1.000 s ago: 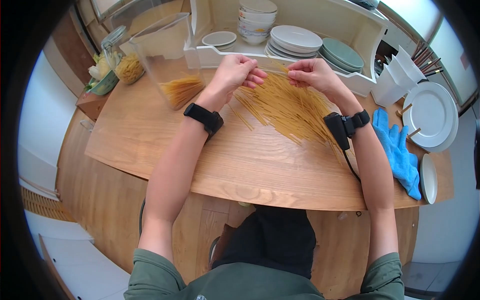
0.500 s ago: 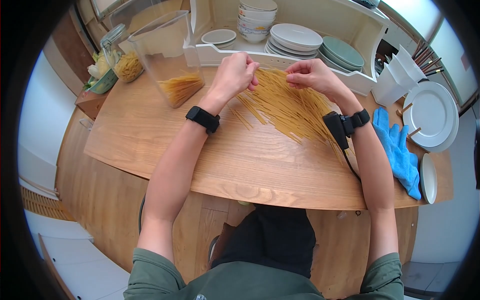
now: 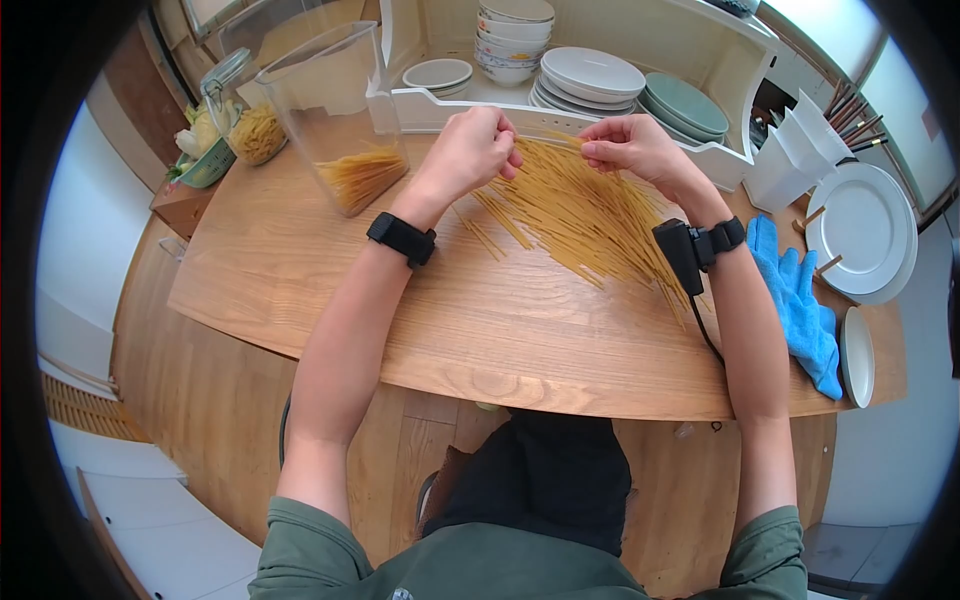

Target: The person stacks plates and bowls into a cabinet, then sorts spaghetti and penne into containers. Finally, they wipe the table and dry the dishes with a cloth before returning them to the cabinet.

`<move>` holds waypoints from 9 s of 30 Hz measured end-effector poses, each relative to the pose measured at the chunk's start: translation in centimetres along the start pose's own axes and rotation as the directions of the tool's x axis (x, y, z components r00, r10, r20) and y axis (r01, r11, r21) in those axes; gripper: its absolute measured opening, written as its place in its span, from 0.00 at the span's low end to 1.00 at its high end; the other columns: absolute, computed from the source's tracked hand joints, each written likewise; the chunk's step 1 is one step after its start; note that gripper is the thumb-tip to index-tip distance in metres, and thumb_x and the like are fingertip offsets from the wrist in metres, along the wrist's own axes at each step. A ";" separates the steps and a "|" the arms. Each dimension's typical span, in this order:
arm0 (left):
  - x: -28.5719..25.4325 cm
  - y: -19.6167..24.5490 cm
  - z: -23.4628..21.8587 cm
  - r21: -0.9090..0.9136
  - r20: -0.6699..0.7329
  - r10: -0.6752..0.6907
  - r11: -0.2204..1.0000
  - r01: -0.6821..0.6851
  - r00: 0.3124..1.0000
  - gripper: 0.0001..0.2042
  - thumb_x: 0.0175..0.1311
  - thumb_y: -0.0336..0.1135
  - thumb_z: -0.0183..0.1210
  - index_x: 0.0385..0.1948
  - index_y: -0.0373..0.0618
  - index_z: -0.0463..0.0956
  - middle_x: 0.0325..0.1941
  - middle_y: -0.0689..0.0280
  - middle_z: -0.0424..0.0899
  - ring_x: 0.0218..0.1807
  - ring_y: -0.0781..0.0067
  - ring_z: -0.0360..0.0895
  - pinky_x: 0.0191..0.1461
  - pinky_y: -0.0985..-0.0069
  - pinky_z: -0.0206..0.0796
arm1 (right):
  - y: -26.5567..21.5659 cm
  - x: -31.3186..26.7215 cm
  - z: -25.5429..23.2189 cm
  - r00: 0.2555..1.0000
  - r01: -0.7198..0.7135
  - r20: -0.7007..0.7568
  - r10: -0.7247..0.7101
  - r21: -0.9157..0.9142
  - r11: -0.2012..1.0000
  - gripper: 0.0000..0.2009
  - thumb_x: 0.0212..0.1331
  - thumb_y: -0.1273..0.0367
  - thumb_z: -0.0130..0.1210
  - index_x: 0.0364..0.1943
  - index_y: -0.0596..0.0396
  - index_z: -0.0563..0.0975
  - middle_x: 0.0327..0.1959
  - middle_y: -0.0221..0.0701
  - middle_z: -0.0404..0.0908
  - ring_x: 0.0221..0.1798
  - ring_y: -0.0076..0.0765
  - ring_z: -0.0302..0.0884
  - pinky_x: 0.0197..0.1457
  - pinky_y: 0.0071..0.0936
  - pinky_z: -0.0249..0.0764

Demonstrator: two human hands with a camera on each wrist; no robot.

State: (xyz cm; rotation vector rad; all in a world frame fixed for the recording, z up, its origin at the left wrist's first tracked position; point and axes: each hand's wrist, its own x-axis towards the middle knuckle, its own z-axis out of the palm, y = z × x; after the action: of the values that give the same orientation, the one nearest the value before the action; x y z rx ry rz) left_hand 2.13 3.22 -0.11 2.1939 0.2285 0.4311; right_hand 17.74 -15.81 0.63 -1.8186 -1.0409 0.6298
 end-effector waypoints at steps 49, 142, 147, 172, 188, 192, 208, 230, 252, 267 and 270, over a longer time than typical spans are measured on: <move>0.3 0.3 0.9 -0.591 0.094 -0.051 0.801 0.097 0.994 0.16 0.71 0.39 0.53 0.46 0.33 0.78 0.44 0.60 0.84 0.45 0.75 0.82 0.50 0.83 0.77 | -1.3 0.2 4.7 0.931 0.250 -0.199 -0.305 -0.258 0.933 0.12 0.56 0.73 0.61 0.44 0.64 0.81 0.33 0.40 0.86 0.36 0.27 0.83 0.42 0.25 0.77; -6.9 -1.1 -3.8 0.707 0.394 0.184 0.566 -0.424 0.901 0.09 0.55 0.24 0.56 0.38 0.37 0.75 0.39 0.53 0.80 0.46 0.50 0.77 0.48 0.61 0.71 | -3.6 -5.4 11.9 0.839 0.542 0.447 -0.310 -0.739 0.400 0.07 0.55 0.70 0.55 0.34 0.59 0.76 0.35 0.42 0.79 0.40 0.51 0.79 0.42 0.41 0.76; -5.2 -2.2 -1.2 0.774 0.425 0.245 0.402 -0.490 0.871 0.04 0.55 0.25 0.54 0.29 0.38 0.78 0.33 0.54 0.81 0.38 0.52 0.81 0.41 0.63 0.74 | -4.2 -4.8 11.4 0.882 0.471 0.422 -0.209 -0.789 0.394 0.06 0.52 0.72 0.53 0.29 0.62 0.77 0.30 0.46 0.81 0.36 0.53 0.81 0.39 0.44 0.76; -8.7 3.2 5.2 0.522 0.556 0.522 0.387 -0.760 0.647 0.22 0.63 0.33 0.57 0.59 0.39 0.66 0.66 0.45 0.65 0.65 0.48 0.66 0.67 0.63 0.60 | -3.4 -4.5 -5.9 0.984 0.156 0.048 -0.171 -0.700 0.697 0.09 0.56 0.68 0.57 0.30 0.61 0.79 0.24 0.29 0.80 0.25 0.26 0.74 0.29 0.25 0.70; -4.1 1.4 4.6 0.466 0.507 0.382 0.632 -0.619 0.772 0.28 0.60 0.46 0.60 0.62 0.46 0.66 0.68 0.53 0.66 0.68 0.51 0.63 0.68 0.64 0.60 | 2.2 -10.3 -8.9 0.788 -0.442 -0.079 0.611 -0.764 0.471 0.29 0.41 0.43 0.69 0.20 0.60 0.82 0.15 0.29 0.78 0.18 0.23 0.73 0.22 0.25 0.67; -3.8 1.3 4.6 0.451 0.495 0.426 0.619 -0.643 0.758 0.24 0.61 0.43 0.60 0.57 0.44 0.70 0.60 0.55 0.73 0.61 0.53 0.69 0.62 0.64 0.64 | 1.2 -9.6 -7.1 0.834 -0.320 0.000 0.552 -0.816 0.482 0.21 0.49 0.53 0.66 0.23 0.62 0.81 0.18 0.30 0.80 0.20 0.22 0.74 0.22 0.24 0.67; -2.2 0.3 6.4 0.458 0.354 0.685 0.467 -0.757 0.637 0.03 0.54 0.27 0.56 0.30 0.42 0.76 0.36 0.62 0.78 0.42 0.61 0.78 0.42 0.68 0.72 | 1.3 -8.4 -3.6 0.968 -0.252 -0.213 0.136 -0.845 0.472 0.15 0.48 0.64 0.53 0.28 0.66 0.80 0.30 0.55 0.80 0.35 0.55 0.80 0.40 0.42 0.75; -0.5 -0.1 4.9 0.462 -0.030 0.696 0.646 -0.608 0.717 0.05 0.61 0.27 0.53 0.35 0.44 0.76 0.31 0.56 0.83 0.34 0.53 0.81 0.35 0.64 0.73 | -1.0 -7.3 -2.8 0.939 0.060 -0.329 -0.096 -0.118 0.991 0.04 0.62 0.73 0.47 0.34 0.58 0.72 0.29 0.31 0.82 0.27 0.19 0.78 0.26 0.16 0.74; 0.0 -1.8 4.8 0.619 -0.108 0.785 0.533 -0.577 0.610 0.05 0.57 0.27 0.53 0.34 0.42 0.75 0.29 0.58 0.81 0.33 0.60 0.83 0.34 0.68 0.77 | -21.2 9.9 9.6 0.766 0.586 -0.127 -0.630 -0.266 0.765 0.07 0.62 0.70 0.52 0.34 0.60 0.79 0.23 0.32 0.79 0.28 0.23 0.78 0.29 0.25 0.77; -0.1 -0.6 3.4 0.574 -0.137 0.748 0.594 -0.563 0.649 0.03 0.61 0.28 0.51 0.33 0.41 0.73 0.30 0.57 0.83 0.35 0.57 0.84 0.36 0.67 0.78 | -6.7 -14.8 12.3 0.855 0.518 0.483 -0.191 -0.764 0.384 0.08 0.53 0.72 0.56 0.32 0.58 0.69 0.31 0.36 0.69 0.31 0.43 0.76 0.29 0.35 0.74; 0.1 -0.9 3.7 0.562 -0.151 0.735 0.615 -0.554 0.661 0.06 0.59 0.25 0.51 0.37 0.42 0.71 0.29 0.57 0.82 0.35 0.56 0.83 0.35 0.65 0.77 | -6.7 -14.6 12.4 0.870 0.493 0.460 -0.178 -0.808 0.323 0.06 0.52 0.75 0.53 0.30 0.60 0.68 0.29 0.37 0.68 0.32 0.42 0.76 0.29 0.33 0.75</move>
State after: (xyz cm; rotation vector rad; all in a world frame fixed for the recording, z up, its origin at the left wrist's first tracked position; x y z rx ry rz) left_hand 3.66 1.09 -2.84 2.6196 -0.3559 1.3492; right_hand -1.82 -21.15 0.90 -2.3051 -2.2537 -0.0445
